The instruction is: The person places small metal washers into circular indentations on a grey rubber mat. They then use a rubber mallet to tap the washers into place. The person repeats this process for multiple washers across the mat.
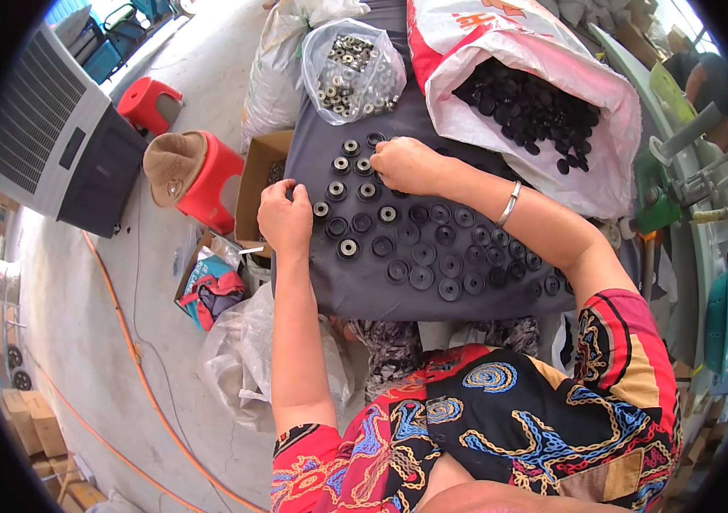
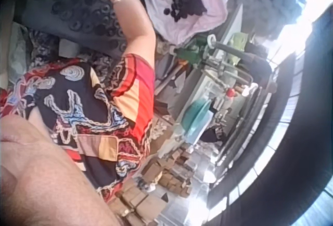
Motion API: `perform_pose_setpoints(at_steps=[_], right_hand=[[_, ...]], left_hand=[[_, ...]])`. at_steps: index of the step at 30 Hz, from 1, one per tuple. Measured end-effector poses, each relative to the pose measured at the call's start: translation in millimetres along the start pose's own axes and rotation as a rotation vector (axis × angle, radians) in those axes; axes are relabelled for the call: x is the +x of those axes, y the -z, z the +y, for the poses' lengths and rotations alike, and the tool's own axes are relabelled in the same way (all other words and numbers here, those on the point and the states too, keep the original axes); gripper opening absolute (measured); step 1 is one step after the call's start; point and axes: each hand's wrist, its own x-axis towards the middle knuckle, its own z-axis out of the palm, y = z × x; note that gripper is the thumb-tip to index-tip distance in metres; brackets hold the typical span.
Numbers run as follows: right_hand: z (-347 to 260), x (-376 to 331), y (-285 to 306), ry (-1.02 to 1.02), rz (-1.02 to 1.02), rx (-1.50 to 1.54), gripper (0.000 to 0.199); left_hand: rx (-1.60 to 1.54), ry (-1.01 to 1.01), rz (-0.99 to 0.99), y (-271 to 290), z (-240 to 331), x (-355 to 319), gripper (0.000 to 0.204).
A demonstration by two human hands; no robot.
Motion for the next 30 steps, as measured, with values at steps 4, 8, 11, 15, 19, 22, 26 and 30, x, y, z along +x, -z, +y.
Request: perform_pose_setpoints(at_steps=[4, 8, 11, 15, 19, 22, 26, 30], right_hand=[[-4, 2, 2, 0.028, -0.066, -0.09, 0.011], [1, 12, 8, 0.015, -0.191, -0.148, 0.011], [11, 28, 26, -0.045, 0.107, -0.064, 0.013], [32, 80, 36, -0.004, 0.353, -0.023, 0.012], [51, 137, 15, -0.083, 0.315, -0.153, 0.011], [59, 150, -5, -0.18, 0.275, -0.244, 0.013], [50, 164, -16, -0.204, 0.328, -0.266, 0.02], [41, 174, -8, -0.268, 0.225, -0.275, 0.019]], left_hand=[[-0.006, -0.018, 0.005, -1, -5, -1, 0.021], [-0.009, -0.032, 0.014, 0, -4, -1, 0.02], [-0.007, -0.034, 0.024, -1, -7, 1, 0.02], [-0.016, -0.013, 0.032, 2, 0, 1, 0.019], [-0.017, -0.028, 0.017, 2, 2, -1, 0.019], [-0.025, -0.046, 0.035, 0, 0, -2, 0.019], [0.031, -0.065, 0.083, -1, -5, -3, 0.017], [-0.014, -0.033, 0.031, -1, -4, -1, 0.019]])
